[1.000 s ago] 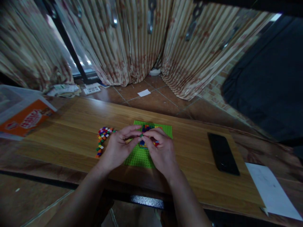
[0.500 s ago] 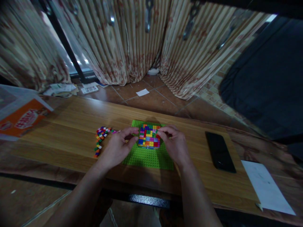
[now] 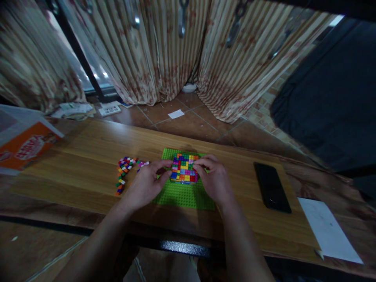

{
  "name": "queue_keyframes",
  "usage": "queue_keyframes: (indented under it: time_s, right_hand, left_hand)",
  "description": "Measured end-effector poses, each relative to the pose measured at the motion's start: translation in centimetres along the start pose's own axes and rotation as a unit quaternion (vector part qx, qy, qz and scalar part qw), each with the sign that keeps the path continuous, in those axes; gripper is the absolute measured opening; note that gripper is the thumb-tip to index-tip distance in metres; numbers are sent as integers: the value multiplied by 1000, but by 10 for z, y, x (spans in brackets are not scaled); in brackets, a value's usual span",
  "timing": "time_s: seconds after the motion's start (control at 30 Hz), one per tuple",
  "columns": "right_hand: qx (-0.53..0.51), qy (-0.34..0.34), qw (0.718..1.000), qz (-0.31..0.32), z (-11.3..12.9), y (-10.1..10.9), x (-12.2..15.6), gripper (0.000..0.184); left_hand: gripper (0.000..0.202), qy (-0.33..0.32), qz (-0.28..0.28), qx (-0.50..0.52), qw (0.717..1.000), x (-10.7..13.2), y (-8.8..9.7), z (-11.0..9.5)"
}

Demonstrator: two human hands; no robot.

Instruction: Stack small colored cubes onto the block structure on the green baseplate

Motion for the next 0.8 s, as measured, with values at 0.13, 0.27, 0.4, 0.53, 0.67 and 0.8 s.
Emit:
queue_keyframes:
  time_s: [0.13, 0.27, 0.4, 0.53, 0.67, 0.8]
  right_hand:
    - [35, 9, 999, -3, 8, 1, 0, 16]
    - [38, -19, 999, -20, 9, 0, 0, 14]
    - [-2, -79, 996, -30, 4, -1, 1, 14]
    - [-42, -144, 988, -39, -4, -3, 3, 20]
    - [-73, -177, 980, -47, -7, -7, 3, 27]
    - [-74, -189, 977, -62, -6, -12, 4, 31]
  left_hand:
    - [25, -4, 2, -5, 1000, 0, 0, -2]
    - [24, -9, -1, -4, 1000, 0, 1, -4]
    - [24, -14, -4, -7, 1000, 0, 0, -3]
    - [25, -12, 3, -2, 1000, 0, -1, -1]
    - [26, -12, 9, 9, 1000, 1, -1, 0]
    - [26, -8, 5, 6, 1000, 1, -1, -1]
Point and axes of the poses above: each hand's wrist, its own x-axis away from the middle knuckle, its own y-axis out of the back of the hand, z = x × y, the point moved 4 cm from there along -x, towards the middle knuckle, and after that the axes turned 1 degree about z, right-handed, at the moved point
